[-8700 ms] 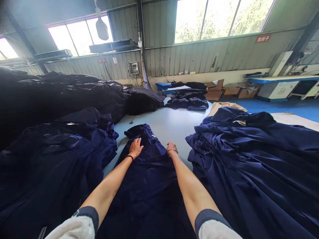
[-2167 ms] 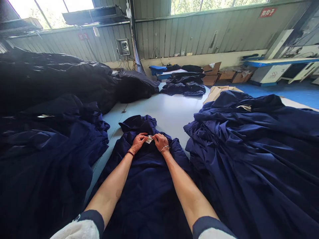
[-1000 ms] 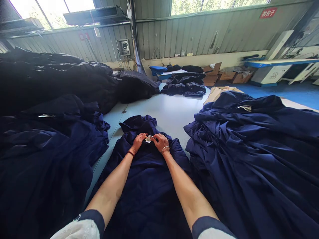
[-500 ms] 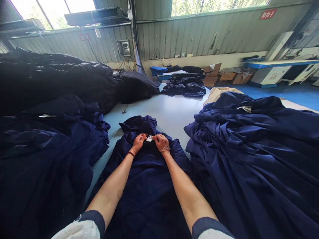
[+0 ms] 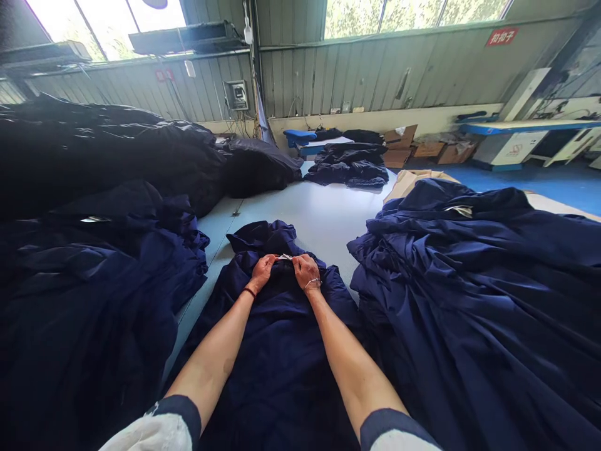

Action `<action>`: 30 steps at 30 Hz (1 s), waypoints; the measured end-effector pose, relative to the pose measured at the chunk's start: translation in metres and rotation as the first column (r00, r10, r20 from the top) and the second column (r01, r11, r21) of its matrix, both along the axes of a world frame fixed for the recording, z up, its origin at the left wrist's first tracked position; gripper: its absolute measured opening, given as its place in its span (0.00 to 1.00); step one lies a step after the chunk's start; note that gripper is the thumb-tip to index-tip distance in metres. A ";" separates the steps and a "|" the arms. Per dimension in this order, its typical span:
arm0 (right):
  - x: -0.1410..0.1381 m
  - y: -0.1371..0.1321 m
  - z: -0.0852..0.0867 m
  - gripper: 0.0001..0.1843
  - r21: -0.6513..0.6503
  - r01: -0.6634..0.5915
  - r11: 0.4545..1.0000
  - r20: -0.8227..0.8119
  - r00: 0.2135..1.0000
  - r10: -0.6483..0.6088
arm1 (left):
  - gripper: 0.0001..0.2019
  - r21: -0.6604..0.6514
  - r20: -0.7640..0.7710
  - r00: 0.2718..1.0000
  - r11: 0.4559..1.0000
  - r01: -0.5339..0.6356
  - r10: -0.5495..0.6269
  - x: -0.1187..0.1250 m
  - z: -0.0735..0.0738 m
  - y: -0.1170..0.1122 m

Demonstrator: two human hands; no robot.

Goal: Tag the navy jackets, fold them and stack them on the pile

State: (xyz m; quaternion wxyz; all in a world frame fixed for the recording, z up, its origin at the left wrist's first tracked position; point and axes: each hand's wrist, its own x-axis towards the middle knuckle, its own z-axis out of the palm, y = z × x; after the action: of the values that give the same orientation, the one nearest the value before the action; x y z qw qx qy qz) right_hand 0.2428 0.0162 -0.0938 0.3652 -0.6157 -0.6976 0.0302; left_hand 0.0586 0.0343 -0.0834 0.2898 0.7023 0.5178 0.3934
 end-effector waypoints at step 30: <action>0.014 -0.126 0.059 0.06 -0.408 -0.046 0.912 0.372 0.904 0.212 | 0.19 -0.267 -0.711 0.602 0.932 0.245 -0.363 -0.100 0.067 -0.129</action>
State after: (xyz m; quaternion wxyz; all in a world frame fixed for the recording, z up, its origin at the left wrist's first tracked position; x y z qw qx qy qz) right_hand 0.2568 -0.1094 -0.0351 0.0785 -0.6199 -0.7781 0.0637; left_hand -0.0410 -0.0946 -0.0164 0.1621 0.8563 0.4897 -0.0247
